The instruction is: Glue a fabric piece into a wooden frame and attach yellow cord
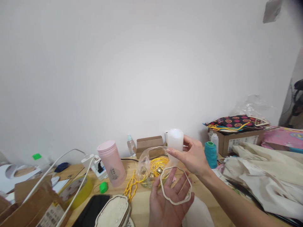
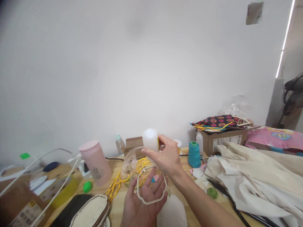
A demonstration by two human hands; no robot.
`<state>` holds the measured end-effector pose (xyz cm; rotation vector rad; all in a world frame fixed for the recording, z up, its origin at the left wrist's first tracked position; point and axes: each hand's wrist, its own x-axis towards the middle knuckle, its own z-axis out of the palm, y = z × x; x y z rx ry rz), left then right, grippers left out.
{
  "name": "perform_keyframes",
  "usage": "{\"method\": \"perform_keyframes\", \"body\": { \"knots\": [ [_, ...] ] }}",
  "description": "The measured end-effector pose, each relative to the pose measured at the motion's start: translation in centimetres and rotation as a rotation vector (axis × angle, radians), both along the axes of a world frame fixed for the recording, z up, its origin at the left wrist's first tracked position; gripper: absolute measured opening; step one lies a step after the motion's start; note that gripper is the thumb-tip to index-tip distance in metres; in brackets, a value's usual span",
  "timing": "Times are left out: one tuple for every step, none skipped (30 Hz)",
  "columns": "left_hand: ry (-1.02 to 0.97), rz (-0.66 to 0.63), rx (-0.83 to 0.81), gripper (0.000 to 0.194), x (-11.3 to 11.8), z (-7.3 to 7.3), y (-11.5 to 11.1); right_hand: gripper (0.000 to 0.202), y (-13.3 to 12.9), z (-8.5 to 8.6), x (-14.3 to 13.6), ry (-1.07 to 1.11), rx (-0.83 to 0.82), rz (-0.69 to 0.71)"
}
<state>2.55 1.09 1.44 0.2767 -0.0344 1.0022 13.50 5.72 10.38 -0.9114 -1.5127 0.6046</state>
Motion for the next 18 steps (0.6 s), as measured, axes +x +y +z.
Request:
{"method": "perform_keyframes", "body": {
  "knots": [
    [0.002,-0.004,-0.003,0.049,0.02,-0.05,-0.04,0.031,-0.03,-0.02,-0.06,0.005,-0.001,0.000],
    [0.005,-0.006,-0.007,0.049,0.04,-0.09,-0.08,0.032,-0.08,-0.04,-0.13,0.010,-0.004,0.006],
    [0.008,-0.008,-0.012,0.049,0.06,-0.11,-0.12,0.032,-0.14,-0.07,-0.23,0.014,-0.005,0.015],
    [0.009,-0.008,-0.014,0.049,0.08,-0.11,-0.15,0.032,-0.22,-0.10,-0.33,0.016,-0.007,0.024],
    [0.007,-0.006,-0.018,0.049,0.10,-0.10,-0.16,0.032,-0.31,-0.11,-0.45,0.014,-0.007,0.028],
    [0.007,-0.003,-0.022,0.049,0.11,-0.08,-0.17,0.032,-0.41,-0.11,-0.56,0.010,-0.004,0.028],
    [0.009,-0.002,-0.030,0.048,0.12,-0.05,-0.16,0.031,-0.52,-0.09,-0.67,0.004,0.002,0.023],
    [0.010,-0.001,-0.038,0.048,0.12,-0.03,-0.15,0.030,-0.63,-0.05,-0.78,-0.002,0.011,0.016],
    [0.013,-0.004,-0.047,0.048,0.12,-0.02,-0.13,0.029,-0.73,-0.01,-0.87,-0.006,0.020,0.008],
    [0.019,-0.007,-0.053,0.048,0.11,-0.02,-0.11,0.028,-0.82,0.04,-0.94,-0.009,0.027,0.003],
    [0.021,-0.007,-0.054,0.048,0.10,-0.04,-0.09,0.027,-0.89,0.07,-0.99,-0.012,0.033,0.000],
    [0.021,-0.003,-0.050,0.049,0.08,-0.08,-0.08,0.027,-0.94,0.09,-1.01,-0.013,0.036,-0.002],
    [0.017,0.004,-0.042,0.049,0.06,-0.13,-0.06,0.027,-0.95,0.09,-1.00,-0.013,0.036,-0.004],
    [0.013,0.013,-0.032,0.049,0.02,-0.19,-0.04,0.028,-0.93,0.06,-0.96,-0.012,0.036,-0.007],
    [0.009,0.018,-0.023,0.050,-0.02,-0.24,-0.03,0.029,-0.88,0.00,-0.89,-0.011,0.037,-0.008],
    [0.003,0.021,-0.015,0.050,-0.06,-0.29,-0.02,0.031,-0.80,-0.06,-0.79,-0.009,0.038,-0.009],
    [-0.003,0.021,-0.008,0.051,-0.11,-0.33,-0.01,0.033,-0.69,-0.14,-0.69,-0.005,0.042,-0.009],
    [-0.009,0.020,0.000,0.051,-0.15,-0.35,0.00,0.034,-0.57,-0.22,-0.58,-0.002,0.045,-0.010]
  ]
}}
